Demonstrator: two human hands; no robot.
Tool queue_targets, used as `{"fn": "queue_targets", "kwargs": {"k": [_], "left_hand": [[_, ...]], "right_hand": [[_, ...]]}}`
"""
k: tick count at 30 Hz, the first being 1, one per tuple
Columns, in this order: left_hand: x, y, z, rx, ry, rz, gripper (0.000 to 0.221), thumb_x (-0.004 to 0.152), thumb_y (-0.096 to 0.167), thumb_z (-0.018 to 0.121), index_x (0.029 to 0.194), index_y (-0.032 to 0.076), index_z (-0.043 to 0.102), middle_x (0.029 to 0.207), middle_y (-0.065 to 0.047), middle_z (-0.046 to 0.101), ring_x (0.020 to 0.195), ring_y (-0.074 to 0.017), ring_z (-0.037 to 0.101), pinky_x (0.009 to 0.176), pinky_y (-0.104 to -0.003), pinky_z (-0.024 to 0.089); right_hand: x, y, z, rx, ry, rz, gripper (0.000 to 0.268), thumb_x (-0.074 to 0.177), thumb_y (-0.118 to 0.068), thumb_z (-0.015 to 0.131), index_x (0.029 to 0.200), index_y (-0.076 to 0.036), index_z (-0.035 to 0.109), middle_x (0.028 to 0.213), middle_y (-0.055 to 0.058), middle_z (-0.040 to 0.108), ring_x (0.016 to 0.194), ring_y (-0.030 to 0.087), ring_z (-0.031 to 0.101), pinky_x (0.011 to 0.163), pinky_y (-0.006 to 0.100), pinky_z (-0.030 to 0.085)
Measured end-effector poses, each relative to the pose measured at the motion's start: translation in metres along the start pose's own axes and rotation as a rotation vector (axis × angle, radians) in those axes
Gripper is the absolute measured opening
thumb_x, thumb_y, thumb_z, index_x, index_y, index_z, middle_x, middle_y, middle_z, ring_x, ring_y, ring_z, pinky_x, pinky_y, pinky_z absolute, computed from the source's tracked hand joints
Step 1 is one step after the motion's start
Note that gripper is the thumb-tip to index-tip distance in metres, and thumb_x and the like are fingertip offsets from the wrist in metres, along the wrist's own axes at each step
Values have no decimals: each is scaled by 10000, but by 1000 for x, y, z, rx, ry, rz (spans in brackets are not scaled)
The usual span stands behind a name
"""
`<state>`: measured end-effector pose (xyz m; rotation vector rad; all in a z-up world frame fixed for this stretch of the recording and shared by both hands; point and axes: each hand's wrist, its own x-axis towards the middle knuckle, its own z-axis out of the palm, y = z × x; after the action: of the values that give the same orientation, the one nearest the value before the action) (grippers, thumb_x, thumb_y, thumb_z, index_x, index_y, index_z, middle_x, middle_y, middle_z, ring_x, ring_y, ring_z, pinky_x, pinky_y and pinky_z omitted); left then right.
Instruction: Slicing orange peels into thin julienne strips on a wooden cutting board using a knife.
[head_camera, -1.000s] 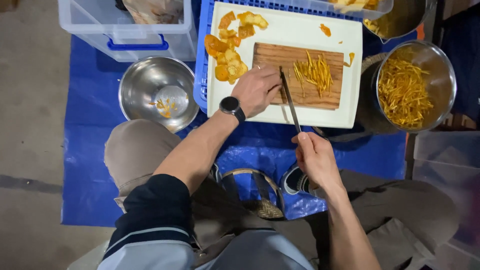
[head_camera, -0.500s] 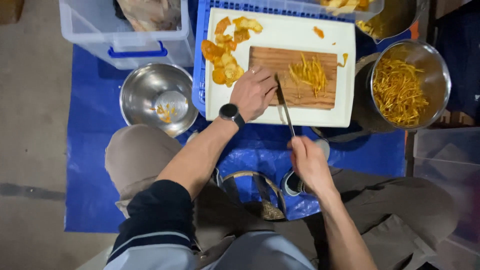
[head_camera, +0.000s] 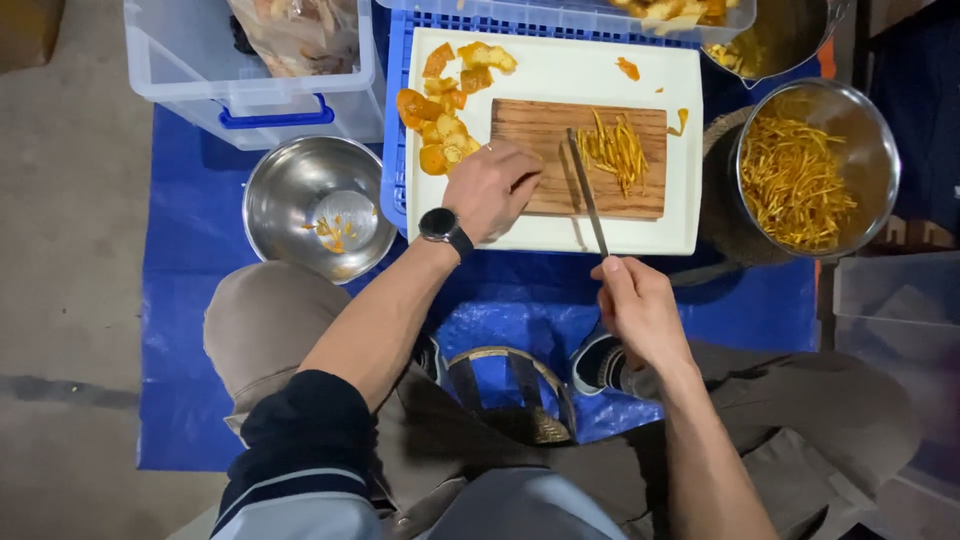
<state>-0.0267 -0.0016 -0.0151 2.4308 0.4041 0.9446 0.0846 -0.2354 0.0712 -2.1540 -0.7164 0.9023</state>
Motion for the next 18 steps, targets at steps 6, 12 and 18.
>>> {"fn": "queue_targets", "kwargs": {"k": [6,12,18], "left_hand": [[0,-5,5,64,-45,39,90,959,213,709,964,130,743,975,-41,678,1000,-247,657,855,-309,547],[-1,-5,6,38,-34,49,88,960,203,711,953,132,762,1019,-30,709,1014,-231,649,911,-293,540],[1,-2,5,7,-3,48,91,953,160,718,892,109,762,1006,-44,711,1000,-244,663,909,-311,539]], "right_hand": [[1,11,9,-27,-31,-35,398,1087,-225,474,940,11,758,510,125,605,391,253,613,348,360,453],[-10,-1,22,-58,-76,11,435,1088,-259,442,993,25,757,562,154,640,430,267,635,388,381,496],[-24,-20,42,30,-48,70,481,1093,-281,392,995,56,720,556,133,614,410,238,612,391,373,497]]}}
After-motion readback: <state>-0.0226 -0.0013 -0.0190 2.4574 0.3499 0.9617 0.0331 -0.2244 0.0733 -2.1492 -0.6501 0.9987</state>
